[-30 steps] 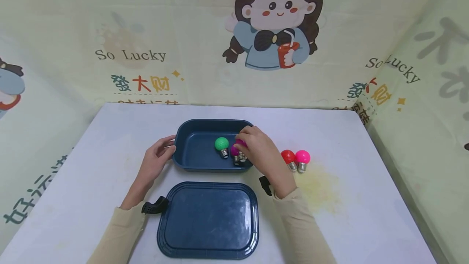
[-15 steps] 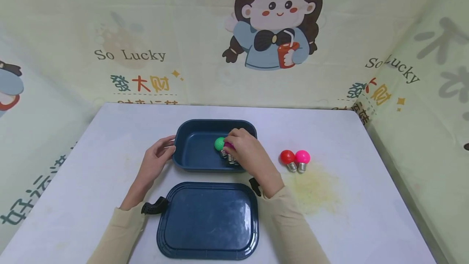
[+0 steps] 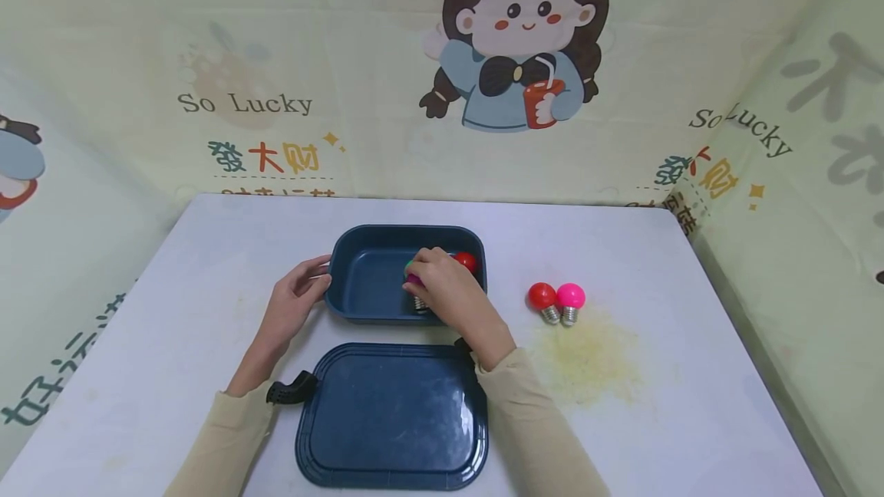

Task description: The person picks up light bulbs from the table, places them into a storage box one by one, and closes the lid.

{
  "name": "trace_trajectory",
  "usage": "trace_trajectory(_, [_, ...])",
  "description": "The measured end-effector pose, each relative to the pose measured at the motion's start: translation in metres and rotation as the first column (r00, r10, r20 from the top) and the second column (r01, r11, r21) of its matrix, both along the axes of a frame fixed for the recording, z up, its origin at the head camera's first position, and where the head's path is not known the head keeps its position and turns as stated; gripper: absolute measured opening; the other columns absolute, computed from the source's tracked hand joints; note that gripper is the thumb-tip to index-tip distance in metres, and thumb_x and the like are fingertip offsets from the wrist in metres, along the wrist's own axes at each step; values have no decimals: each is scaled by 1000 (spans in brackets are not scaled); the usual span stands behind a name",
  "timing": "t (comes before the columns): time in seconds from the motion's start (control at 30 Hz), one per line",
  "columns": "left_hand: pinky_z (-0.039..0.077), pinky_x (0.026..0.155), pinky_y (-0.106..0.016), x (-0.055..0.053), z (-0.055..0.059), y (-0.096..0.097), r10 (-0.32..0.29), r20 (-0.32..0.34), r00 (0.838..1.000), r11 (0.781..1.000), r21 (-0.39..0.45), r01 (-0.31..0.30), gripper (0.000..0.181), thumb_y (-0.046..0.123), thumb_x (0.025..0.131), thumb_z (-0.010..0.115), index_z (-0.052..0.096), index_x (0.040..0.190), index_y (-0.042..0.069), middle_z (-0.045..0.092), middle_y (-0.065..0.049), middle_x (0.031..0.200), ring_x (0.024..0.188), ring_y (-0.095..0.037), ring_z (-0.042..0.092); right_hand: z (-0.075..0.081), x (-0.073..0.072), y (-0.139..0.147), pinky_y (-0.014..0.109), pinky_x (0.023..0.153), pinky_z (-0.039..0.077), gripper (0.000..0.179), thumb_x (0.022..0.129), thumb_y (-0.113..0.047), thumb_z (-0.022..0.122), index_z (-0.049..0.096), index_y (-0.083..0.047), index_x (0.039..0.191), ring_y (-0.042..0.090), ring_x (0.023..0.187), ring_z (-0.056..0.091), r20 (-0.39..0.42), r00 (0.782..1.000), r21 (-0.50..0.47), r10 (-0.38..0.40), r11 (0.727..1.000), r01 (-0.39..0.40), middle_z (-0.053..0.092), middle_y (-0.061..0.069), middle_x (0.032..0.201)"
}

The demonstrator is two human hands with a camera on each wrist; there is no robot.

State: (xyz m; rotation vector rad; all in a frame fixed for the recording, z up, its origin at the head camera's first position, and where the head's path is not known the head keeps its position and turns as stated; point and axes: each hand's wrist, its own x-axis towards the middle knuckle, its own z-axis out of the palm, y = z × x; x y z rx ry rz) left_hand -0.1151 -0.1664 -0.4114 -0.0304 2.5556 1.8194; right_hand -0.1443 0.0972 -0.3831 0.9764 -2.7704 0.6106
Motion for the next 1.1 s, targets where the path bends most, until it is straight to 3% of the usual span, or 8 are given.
trace_trajectory(0.33, [48, 87, -12, 0, 1, 1, -9, -3, 1000, 1000, 17, 9, 43, 14, 102, 55, 50, 143, 1, 56, -23, 136, 125, -34, 56, -10, -4, -10, 30, 85, 57, 25, 85, -21, 80, 76, -7, 105, 21, 98, 63, 30, 999, 3, 12, 1000, -12, 70, 5, 104])
trace_trajectory(0.67, [51, 91, -18, -2, -1, 0, -4, -2, 1000, 1000, 10, 4, 43, 14, 102, 55, 50, 143, 2, 56, -23, 135, 125, -34, 57, -18, -9, -16, 32, 89, 56, 25, 85, -20, 79, 76, -7, 106, 22, 99, 66, 29, 1000, 22, 7, 1000, -8, 70, 7, 103])
trace_trajectory(0.93, [49, 90, -13, -1, -1, 0, -9, -15, 1000, 1000, 8, 9, 43, 14, 102, 56, 50, 142, 1, 56, -24, 135, 125, -35, 57, -22, -11, -18, 31, 89, 56, 23, 86, -20, 78, 76, -7, 105, 22, 100, 65, 53, 999, 29, 2, 1000, -4, 70, 7, 104])
trace_trajectory(1.1, [51, 96, -24, -1, 0, 1, 0, -7, 1000, 1000, -1, 0, 43, 14, 102, 56, 50, 142, 1, 56, -23, 135, 125, -35, 57, -26, -13, -17, 29, 88, 56, 22, 85, -18, 79, 76, -7, 104, 21, 98, 63, 60, 998, 46, 1, 999, -4, 69, 6, 102])
